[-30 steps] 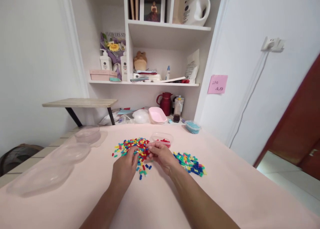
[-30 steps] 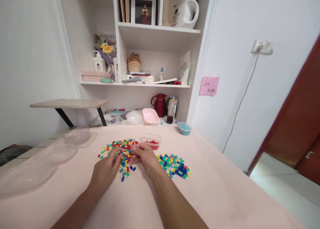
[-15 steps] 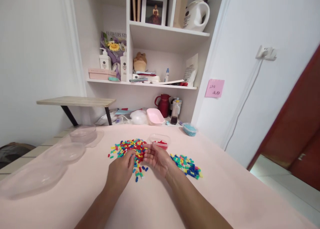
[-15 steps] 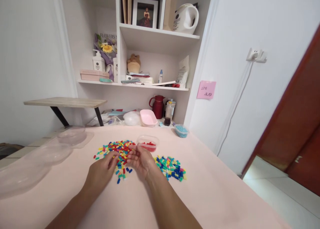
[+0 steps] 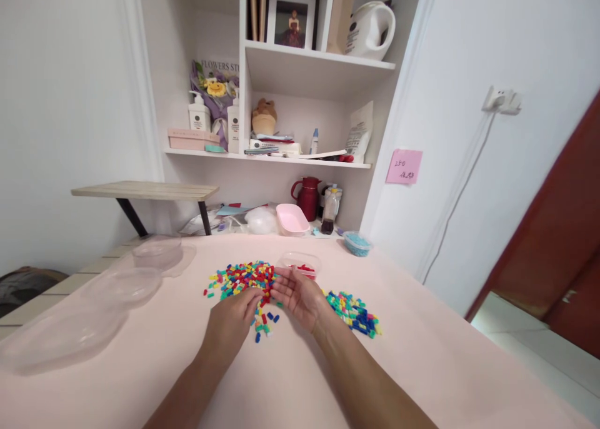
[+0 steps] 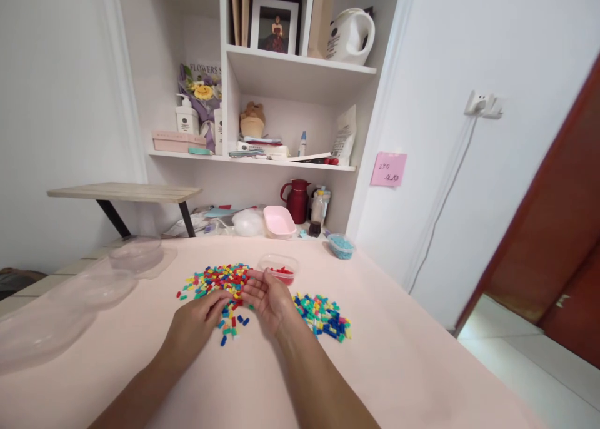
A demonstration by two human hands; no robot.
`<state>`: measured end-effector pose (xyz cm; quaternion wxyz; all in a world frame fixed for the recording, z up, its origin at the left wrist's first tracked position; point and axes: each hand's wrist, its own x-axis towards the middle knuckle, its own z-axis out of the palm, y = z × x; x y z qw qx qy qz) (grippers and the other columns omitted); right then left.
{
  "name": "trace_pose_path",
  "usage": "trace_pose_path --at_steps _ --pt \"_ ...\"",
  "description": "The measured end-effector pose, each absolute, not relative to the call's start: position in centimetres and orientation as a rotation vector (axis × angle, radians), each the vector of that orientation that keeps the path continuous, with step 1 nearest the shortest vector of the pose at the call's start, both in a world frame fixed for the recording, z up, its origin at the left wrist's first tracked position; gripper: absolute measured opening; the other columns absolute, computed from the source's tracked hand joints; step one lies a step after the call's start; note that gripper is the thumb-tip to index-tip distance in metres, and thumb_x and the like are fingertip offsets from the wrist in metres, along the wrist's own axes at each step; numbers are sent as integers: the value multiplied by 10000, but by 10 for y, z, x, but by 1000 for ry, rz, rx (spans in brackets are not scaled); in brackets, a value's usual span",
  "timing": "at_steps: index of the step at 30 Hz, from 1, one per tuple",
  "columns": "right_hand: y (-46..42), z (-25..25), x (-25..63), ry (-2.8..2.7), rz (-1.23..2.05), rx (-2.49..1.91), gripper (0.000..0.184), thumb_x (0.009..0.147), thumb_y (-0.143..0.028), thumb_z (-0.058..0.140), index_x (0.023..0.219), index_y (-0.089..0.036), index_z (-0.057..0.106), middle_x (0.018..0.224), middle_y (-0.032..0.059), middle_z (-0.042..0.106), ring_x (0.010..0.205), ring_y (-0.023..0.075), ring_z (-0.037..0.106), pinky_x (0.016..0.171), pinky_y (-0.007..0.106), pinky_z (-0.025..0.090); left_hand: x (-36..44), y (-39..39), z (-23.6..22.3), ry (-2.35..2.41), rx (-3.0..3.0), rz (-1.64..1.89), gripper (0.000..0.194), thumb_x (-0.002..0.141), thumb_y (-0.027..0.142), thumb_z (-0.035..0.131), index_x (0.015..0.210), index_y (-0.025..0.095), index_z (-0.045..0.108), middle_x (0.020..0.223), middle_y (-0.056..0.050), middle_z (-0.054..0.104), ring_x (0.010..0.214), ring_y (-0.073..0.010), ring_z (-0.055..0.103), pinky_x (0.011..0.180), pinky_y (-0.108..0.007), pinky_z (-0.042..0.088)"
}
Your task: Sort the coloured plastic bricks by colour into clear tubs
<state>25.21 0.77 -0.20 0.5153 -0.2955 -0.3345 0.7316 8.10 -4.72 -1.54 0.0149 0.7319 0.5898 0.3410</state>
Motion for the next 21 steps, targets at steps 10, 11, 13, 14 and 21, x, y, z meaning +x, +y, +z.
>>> trace_pose_path --at_steps 10,11,13,14,21 --pt "7 0 254 -689 1626 -747 384 1003 -384 398 898 -123 659 655 38 616 522 107 585 504 219 494 80 -52 -11 1756 2137 1152 394 939 357 341 1087 300 702 645 26 672 601 -134 613 629 -227 465" --pt "10 -1 257 -688 1566 -752 364 990 -402 419 888 -138 648 606 7 574 465 92 527 441 199 439 80 -52 -11 1745 2093 1168 415 946 389 321 1107 294 692 632 29 654 589 -135 607 611 -232 465" --pt "13 -1 264 -697 1488 -759 335 951 -450 471 868 -163 622 526 -52 467 382 69 385 358 177 297 80 -53 -12 1712 2004 1196 463 953 467 288 1142 284 669 616 37 623 547 -135 586 566 -239 458" --pt "14 -1 267 -708 1474 -760 324 925 -471 504 862 -172 611 502 -73 420 364 62 323 345 174 235 80 -53 -12 1691 1966 1207 483 951 501 280 1153 280 659 614 40 612 522 -133 573 547 -241 454" --pt "6 -3 263 -1371 1382 -965 208 753 -368 653 820 -171 665 504 -86 428 407 53 263 404 188 166 80 -55 -13 1578 1815 1340 490 944 552 287 1139 254 623 633 44 586 471 -127 526 510 -252 430"
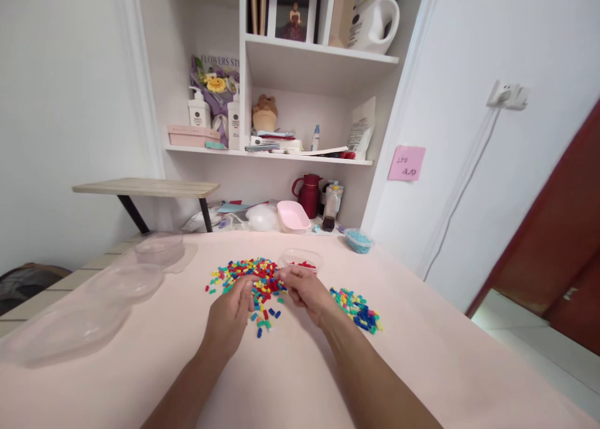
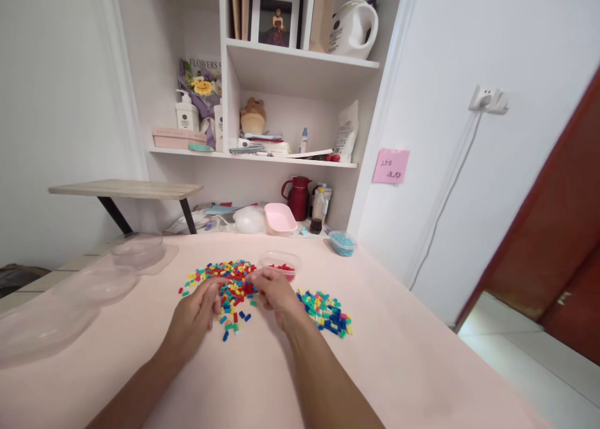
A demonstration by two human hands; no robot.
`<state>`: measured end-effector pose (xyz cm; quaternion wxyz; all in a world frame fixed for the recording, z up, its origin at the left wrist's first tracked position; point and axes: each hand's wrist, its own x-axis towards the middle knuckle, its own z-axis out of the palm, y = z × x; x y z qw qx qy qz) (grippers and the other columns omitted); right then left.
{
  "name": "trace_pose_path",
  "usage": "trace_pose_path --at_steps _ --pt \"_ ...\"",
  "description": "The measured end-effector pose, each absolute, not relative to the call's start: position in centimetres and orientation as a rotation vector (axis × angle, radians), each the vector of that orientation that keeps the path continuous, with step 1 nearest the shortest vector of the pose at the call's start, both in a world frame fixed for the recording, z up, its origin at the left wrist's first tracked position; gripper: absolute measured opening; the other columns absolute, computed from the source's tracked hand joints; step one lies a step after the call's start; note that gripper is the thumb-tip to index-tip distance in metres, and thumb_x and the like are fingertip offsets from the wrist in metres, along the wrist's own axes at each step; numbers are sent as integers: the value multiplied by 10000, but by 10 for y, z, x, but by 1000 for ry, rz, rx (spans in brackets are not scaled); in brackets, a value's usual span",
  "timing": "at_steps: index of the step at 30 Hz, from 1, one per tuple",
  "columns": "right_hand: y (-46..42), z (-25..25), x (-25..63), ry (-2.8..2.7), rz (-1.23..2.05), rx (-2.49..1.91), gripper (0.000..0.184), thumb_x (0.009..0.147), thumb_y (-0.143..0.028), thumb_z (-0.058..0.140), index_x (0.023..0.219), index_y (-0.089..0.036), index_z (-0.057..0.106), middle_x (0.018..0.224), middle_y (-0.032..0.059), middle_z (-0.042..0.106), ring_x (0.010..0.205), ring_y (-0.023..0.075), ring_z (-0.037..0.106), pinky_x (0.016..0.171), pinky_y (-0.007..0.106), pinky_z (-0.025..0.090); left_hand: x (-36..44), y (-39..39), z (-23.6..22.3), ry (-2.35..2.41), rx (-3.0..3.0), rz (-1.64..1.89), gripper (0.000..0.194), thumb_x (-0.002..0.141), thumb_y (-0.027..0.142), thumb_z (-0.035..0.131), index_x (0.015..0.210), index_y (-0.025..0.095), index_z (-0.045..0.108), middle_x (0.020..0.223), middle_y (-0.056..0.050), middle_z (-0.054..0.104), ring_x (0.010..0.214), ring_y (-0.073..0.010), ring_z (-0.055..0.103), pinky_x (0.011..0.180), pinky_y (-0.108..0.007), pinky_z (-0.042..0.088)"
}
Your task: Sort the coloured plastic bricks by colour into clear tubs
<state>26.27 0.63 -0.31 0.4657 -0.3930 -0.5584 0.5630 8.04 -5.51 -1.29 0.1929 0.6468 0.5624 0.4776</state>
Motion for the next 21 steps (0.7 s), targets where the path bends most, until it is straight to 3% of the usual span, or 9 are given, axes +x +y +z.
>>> trace_pose_path --at_steps 4,8,16,21 --pt "6 -13 257 -1843 1012 -1123 53 661 -183 669 681 -179 718 601 -26 602 555 96 470 522 212 307 82 -55 -7 1458 1649 1498 473 935 563 316 1100 223 599 608 53 556 445 -118 491 494 -251 410" --pt "4 -19 257 -2094 786 -1259 110 683 -218 699 764 -233 772 672 -23 668 616 127 542 557 228 331 78 -53 -1 1366 1445 1666 476 919 581 341 1026 189 589 597 47 563 425 -108 490 477 -249 404" --pt "-3 -16 254 -2245 603 -1304 164 699 -322 741 852 -279 780 801 -2 669 719 153 584 628 242 365 62 -46 -1 1443 1085 1862 383 929 489 349 872 185 576 600 36 589 440 -110 544 473 -242 415" --pt "-8 -11 253 -2302 551 -1268 197 685 -203 700 854 -281 767 829 -3 606 728 141 541 642 236 360 63 -47 -2 1490 1155 1853 385 929 489 352 853 190 581 615 33 592 458 -108 552 490 -246 426"
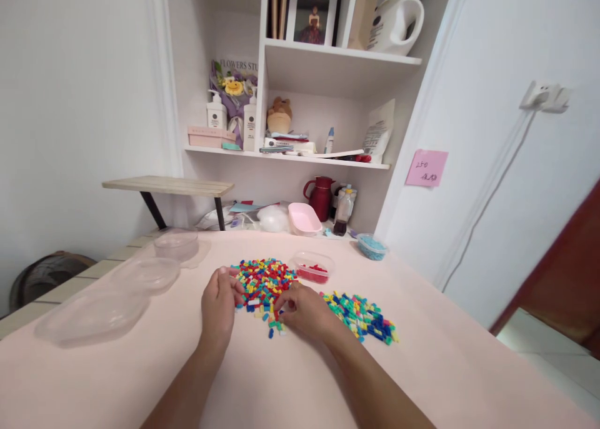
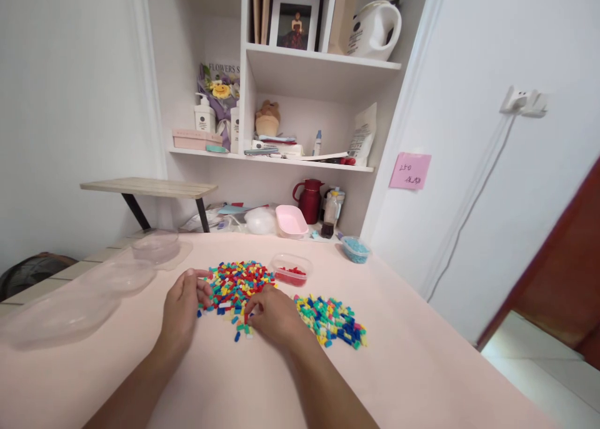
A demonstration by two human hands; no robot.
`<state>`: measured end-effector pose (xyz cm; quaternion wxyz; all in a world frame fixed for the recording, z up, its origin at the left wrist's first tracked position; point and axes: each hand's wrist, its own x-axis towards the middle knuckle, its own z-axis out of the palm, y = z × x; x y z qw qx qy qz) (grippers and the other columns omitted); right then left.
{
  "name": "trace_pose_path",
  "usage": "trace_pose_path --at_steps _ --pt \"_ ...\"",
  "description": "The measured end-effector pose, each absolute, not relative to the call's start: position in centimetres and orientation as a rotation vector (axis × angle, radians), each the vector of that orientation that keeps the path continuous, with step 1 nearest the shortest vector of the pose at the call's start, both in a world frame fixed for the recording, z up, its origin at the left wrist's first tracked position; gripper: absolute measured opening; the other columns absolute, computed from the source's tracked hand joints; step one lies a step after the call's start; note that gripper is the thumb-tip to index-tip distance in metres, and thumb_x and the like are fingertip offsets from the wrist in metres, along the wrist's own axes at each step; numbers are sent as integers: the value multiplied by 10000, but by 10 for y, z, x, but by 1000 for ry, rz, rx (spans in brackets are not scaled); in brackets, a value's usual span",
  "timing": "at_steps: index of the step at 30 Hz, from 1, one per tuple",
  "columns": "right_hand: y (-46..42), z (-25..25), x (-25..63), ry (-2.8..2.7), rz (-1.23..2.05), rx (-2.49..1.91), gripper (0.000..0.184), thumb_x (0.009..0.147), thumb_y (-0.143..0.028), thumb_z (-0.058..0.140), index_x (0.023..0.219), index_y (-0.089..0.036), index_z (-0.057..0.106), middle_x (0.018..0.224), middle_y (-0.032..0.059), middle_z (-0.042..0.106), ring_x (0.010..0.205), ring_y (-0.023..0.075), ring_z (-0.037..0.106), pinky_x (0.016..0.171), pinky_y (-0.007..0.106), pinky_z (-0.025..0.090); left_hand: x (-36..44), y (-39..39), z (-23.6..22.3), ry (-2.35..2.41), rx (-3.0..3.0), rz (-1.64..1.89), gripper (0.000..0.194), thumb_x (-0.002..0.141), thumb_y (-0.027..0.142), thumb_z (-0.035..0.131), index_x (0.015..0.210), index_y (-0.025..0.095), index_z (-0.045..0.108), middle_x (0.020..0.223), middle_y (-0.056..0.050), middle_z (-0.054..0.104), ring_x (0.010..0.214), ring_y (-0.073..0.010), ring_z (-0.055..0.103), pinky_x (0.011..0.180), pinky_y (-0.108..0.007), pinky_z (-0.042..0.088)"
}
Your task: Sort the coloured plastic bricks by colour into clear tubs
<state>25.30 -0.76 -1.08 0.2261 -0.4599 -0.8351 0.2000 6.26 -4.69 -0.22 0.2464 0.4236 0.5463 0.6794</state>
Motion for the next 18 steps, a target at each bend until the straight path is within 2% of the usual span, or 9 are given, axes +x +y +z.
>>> trace_pose_path --at_steps 4,9,13,18 --pt "-9 -9 253 -2263 647 -1194 210 637 -123 692 805 -237 741 800 -17 570 700 123 509 622 216 357 63 -48 -2 1528 1207 1869 394 932 505 347 840 199 578 620 38 584 462 -103 540 503 -246 429" --pt "-4 -14 254 -2152 820 -1106 130 610 -145 736 721 -208 713 722 -29 553 650 113 467 598 213 346 62 -48 -1 1531 1215 1871 377 921 498 361 841 203 581 605 40 566 454 -113 521 484 -249 430" --pt "5 -5 267 -1937 979 -983 98 640 -254 739 699 -190 693 625 -36 511 593 110 415 544 215 308 61 -47 -1 1552 1226 1851 366 913 486 365 831 204 584 582 41 557 450 -121 523 478 -250 426" --pt "24 11 303 -1457 792 -1068 292 712 -441 673 830 -174 695 547 -60 407 507 104 344 490 230 280 59 -46 -2 1570 1234 1818 347 891 483 393 855 207 600 567 45 564 453 -132 527 480 -253 427"
